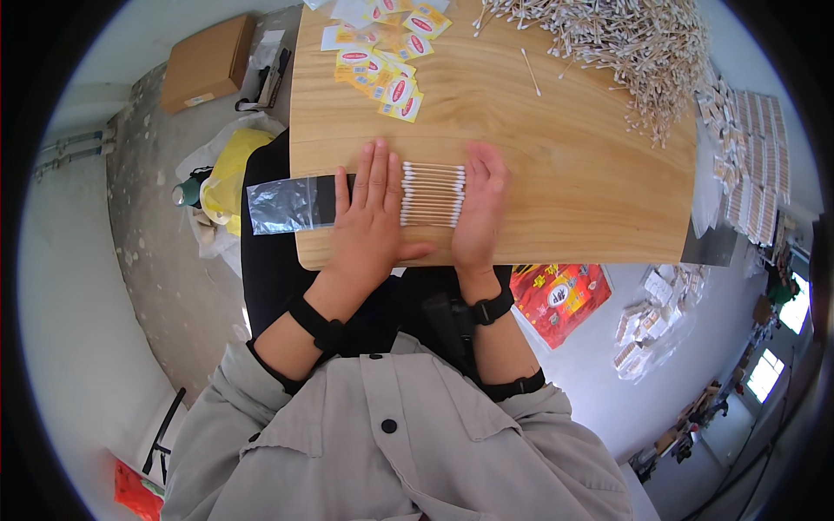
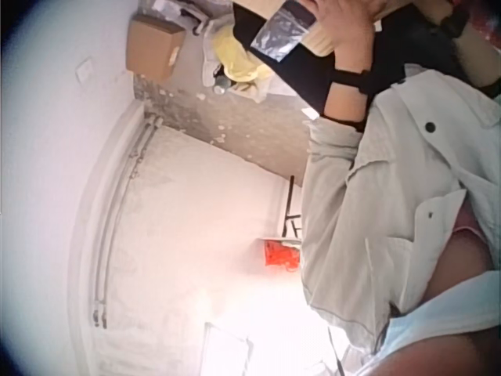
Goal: The person sits on the floor and manually assembles cotton swabs into small plastic packets. They gather a handful of swabs from a large pile, align them, place them into a clear plastic wrapper, and seal the packet. The process is repeated continuously throughout the video.
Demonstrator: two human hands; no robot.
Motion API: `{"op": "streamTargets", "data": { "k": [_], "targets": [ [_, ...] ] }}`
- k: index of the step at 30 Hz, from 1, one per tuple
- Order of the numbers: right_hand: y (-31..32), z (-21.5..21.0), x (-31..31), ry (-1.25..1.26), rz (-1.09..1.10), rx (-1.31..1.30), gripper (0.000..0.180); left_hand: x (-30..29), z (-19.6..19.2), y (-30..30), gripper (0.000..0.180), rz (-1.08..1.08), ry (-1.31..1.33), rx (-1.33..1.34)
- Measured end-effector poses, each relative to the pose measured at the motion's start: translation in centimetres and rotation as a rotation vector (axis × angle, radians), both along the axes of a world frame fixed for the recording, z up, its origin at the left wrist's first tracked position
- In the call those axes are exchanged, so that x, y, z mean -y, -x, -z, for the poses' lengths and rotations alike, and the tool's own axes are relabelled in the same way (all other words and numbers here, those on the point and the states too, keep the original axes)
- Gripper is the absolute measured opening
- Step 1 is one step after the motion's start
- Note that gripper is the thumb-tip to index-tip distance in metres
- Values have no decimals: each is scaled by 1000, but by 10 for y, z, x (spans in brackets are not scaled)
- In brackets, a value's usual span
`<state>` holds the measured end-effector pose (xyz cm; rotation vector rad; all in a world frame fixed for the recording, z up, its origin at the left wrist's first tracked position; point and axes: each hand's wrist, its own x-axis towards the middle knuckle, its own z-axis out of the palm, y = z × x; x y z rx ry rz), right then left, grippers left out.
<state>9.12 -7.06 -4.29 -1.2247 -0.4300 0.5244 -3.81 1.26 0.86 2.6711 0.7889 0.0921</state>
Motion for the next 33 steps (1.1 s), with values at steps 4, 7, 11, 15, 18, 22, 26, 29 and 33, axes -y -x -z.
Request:
{"op": "streamTargets", "data": {
  "k": [4,7,11,15,18,22,26,29,33],
  "targets": [
    [0,-1,-3,15,-20,22,56,1,2,-2,132,-23,6,11],
    [-8,-15,2,126,29,19,46,2,-1,2,130,-67,23,51],
    [-34,-46,8,492,-41,311,24,18,-7,2,127,-15,23,61],
    [-52,-61,-3,628,-233,549,17,22,-8,-10,124,38,46,63],
    [-57,-57,-5,663,-350,608,14,22,-4,-14,121,24,63,49],
    [-56,-56,-7,716,-386,682,13,24,0,-13,121,42,26,39],
    [-56,-57,-7,717,-377,687,11,24,4,-14,121,34,26,53],
    [-58,-54,-3,729,-293,748,11,26,5,-15,120,12,46,64],
    [-49,-45,19,590,70,695,20,26,3,-15,119,-4,41,45]
  ]
}}
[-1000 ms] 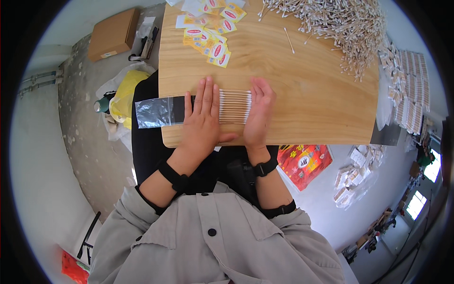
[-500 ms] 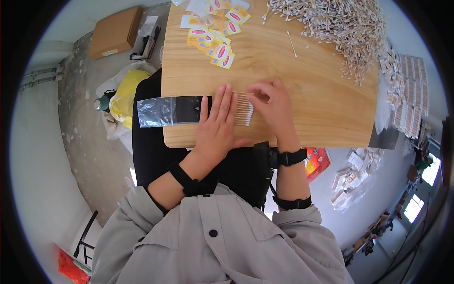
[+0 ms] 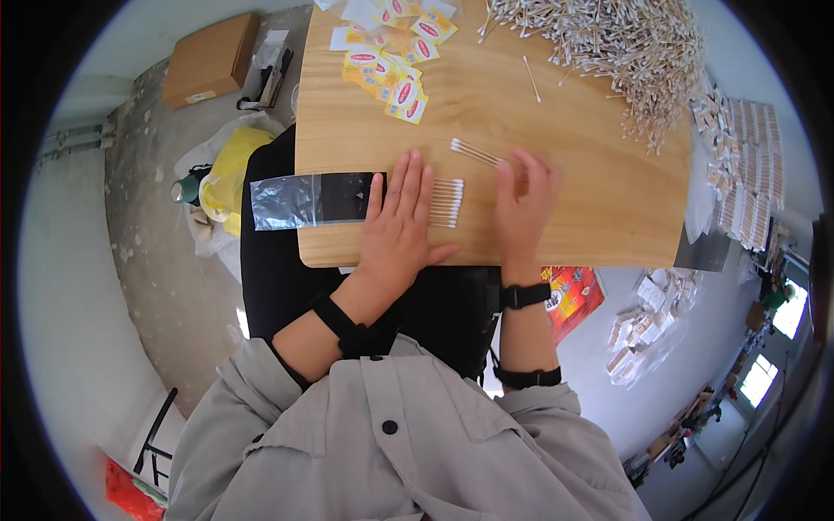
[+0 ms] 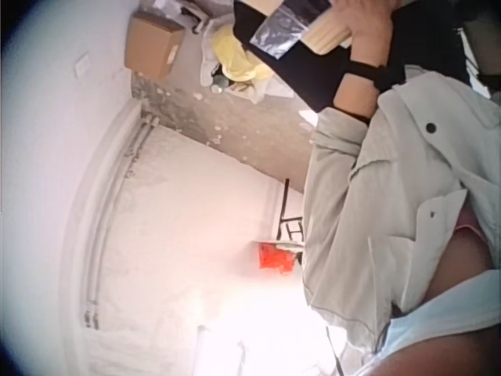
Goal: The person sits on the floor and manually assembles cotton swabs into small plastic packets. They gather a handful of swabs from a large pile, align them, place them into a clear plastic wrapper, and seal the packet. The process is repeated continuously throughout the video.
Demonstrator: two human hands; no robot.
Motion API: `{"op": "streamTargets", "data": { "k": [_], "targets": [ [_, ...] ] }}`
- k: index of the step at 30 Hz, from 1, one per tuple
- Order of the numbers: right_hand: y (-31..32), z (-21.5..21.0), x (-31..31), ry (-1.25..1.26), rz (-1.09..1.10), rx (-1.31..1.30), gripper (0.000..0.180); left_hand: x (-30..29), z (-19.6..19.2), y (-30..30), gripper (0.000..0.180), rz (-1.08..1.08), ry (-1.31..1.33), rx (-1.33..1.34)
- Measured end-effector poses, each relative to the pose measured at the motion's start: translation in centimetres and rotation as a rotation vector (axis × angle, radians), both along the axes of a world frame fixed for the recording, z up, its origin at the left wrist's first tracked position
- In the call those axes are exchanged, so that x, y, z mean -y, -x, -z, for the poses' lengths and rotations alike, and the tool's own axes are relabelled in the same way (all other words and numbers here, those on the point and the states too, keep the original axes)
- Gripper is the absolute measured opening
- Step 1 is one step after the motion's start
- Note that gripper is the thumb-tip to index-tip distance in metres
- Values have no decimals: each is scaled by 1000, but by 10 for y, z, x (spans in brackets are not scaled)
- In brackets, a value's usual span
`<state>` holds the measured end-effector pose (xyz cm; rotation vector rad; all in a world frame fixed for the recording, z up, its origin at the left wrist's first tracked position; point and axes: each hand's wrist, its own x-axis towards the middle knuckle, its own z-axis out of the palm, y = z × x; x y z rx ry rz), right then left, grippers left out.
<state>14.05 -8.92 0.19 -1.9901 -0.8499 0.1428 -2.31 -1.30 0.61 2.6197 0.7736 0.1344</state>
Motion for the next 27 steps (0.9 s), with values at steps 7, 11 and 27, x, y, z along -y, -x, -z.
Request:
{"op": "streamTargets", "data": {
  "k": [7,11,27],
  "targets": [
    [67,21,-15,-271,-240,-305,44,-7,1,7,104,8,-84,-23],
    [76,13,-33,-295,-253,-389,44,-23,-1,20,95,9,-132,-58],
    [106,30,-70,-416,-342,-707,57,-47,7,60,107,-67,-180,-81]
  ]
}}
